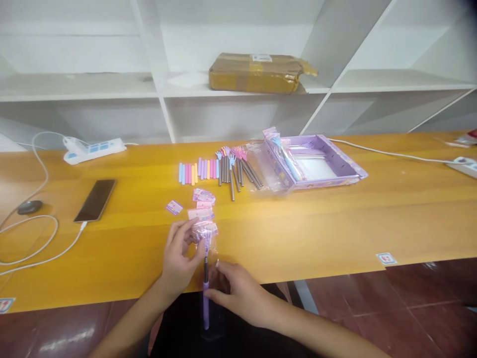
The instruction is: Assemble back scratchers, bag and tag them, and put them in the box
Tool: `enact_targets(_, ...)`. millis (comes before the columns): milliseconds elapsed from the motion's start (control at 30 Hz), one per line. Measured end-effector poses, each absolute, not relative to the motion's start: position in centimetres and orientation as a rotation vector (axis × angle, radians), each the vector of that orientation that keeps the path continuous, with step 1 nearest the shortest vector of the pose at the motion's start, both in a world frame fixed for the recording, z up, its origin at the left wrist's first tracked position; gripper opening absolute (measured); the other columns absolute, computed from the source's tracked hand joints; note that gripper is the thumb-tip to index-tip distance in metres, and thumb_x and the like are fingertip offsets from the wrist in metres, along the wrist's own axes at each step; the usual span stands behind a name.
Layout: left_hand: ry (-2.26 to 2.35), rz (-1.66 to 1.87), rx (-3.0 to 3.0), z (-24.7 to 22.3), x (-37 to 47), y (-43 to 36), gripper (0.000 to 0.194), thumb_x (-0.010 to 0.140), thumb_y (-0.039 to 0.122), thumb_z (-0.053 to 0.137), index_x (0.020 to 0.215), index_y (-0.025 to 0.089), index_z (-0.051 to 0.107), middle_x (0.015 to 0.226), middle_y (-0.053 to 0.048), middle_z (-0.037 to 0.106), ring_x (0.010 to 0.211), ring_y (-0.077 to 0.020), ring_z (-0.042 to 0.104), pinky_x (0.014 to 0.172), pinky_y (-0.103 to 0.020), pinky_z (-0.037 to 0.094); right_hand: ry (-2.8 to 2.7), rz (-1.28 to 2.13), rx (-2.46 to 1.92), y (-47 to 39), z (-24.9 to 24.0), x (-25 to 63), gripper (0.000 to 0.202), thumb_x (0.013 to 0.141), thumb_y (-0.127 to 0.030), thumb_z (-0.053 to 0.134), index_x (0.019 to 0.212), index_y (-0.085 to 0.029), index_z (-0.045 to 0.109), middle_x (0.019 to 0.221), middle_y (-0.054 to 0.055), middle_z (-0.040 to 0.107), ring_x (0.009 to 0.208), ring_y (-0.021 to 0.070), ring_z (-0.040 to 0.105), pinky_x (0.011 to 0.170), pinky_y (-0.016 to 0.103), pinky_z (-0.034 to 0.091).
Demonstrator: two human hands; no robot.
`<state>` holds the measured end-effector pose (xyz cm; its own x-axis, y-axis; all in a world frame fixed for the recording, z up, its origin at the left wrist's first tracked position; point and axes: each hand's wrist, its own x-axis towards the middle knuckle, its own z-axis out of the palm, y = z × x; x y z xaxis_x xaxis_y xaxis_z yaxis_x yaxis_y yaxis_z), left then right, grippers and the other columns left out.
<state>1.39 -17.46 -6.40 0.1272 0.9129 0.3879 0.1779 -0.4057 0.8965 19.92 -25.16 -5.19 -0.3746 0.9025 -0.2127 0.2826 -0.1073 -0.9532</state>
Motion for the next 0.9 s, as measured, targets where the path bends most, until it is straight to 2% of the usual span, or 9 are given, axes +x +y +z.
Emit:
enact_targets(133,1.003,1.342,1.651,-6.3,1.3,-17.5,0.043,0.100,0.026,0.071,0.142,0.029,0.065,0.126,-0.008,0.057,0.103,-0.0196,0.073,0.092,-0.036,0.067,-1.658,1.522,-1.285,-25.0,-5.3,19.0,0.022,0.089,-0.034,0.082,0.096,-0.023,0.065,0.077,-0.003,0.062,0.066,0.0144,0.056,0.062,0.028,0.044)
enact_targets(233,0.928,1.344,1.599,-6.4,1.2,-17.6,0.056,0.105,0.030,0.063,0.159,0.032,0.046,0.137,-0.013,0.058,0.104,-0.0209,0.072,0.092,-0.042,0.067,-1.653,1.525,-1.278,-23.9,-5.0,19.6,0.020,0.093,-0.036,0.077,0.094,-0.023,0.062,0.076,-0.004,0.059,0.065,0.0138,0.053,0.060,0.027,0.042)
enact_targets(333,0.866,1.326,1.587,-6.4,1.0,-17.6,0.060,0.110,0.034,0.052,0.166,0.031,0.033,0.146,-0.017,0.056,0.105,-0.0223,0.072,0.092,-0.046,0.066,-1.622,1.398,-1.269,-21.0,-4.1,22.4,0.022,0.093,-0.040,0.073,0.091,-0.022,0.061,0.076,-0.003,0.058,0.067,0.0135,0.051,0.063,0.027,0.044)
enact_targets(433,0.859,1.246,1.641,-6.5,0.9,-17.6,0.056,0.112,0.030,0.048,0.166,0.030,0.032,0.147,-0.017,0.056,0.103,-0.0217,0.072,0.095,-0.047,0.065,-1.532,1.179,-1.288,-16.5,-2.4,27.6,0.025,0.089,-0.045,0.072,0.095,-0.022,0.065,0.085,0.001,0.067,0.077,0.0177,0.060,0.073,0.031,0.050)
enact_targets(467,0.862,1.231,1.674,-6.6,0.9,-17.6,0.056,0.112,0.029,0.048,0.165,0.031,0.033,0.147,-0.017,0.056,0.103,-0.0214,0.072,0.095,-0.047,0.065,-1.503,1.083,-1.336,-14.9,-1.7,29.8,0.025,0.086,-0.046,0.073,0.092,-0.023,0.066,0.083,0.002,0.067,0.076,0.0186,0.060,0.071,0.031,0.049)
enact_targets(600,0.904,1.182,1.826,-6.6,0.9,-17.6,0.054,0.110,0.025,0.048,0.162,0.029,0.037,0.140,-0.016,0.059,0.102,-0.0211,0.072,0.097,-0.047,0.063,-1.309,0.610,-1.614,-9.2,1.3,39.2,0.020,0.083,-0.041,0.069,0.080,-0.021,0.066,0.064,-0.002,0.054,0.060,0.0141,0.045,0.057,0.028,0.034)
enact_targets(733,1.022,1.110,1.915,-6.4,1.0,-17.6,0.050,0.109,0.024,0.049,0.158,0.027,0.041,0.138,-0.015,0.061,0.099,-0.0206,0.072,0.098,-0.047,0.062,-1.213,0.227,-1.927,-5.2,2.7,47.1,0.020,0.089,-0.036,0.067,0.079,-0.019,0.065,0.063,-0.003,0.049,0.059,0.0116,0.039,0.059,0.031,0.032)
enact_targets(900,1.079,0.997,1.948,-6.3,0.9,-17.6,0.050,0.109,0.027,0.048,0.158,0.027,0.041,0.140,-0.014,0.061,0.099,-0.0210,0.071,0.098,-0.046,0.062,-1.399,0.135,-2.315,-1.4,0.9,52.7,0.034,0.105,-0.038,0.055,0.096,-0.010,0.072,0.075,0.006,0.063,0.067,0.0150,0.054,0.066,0.033,0.044)
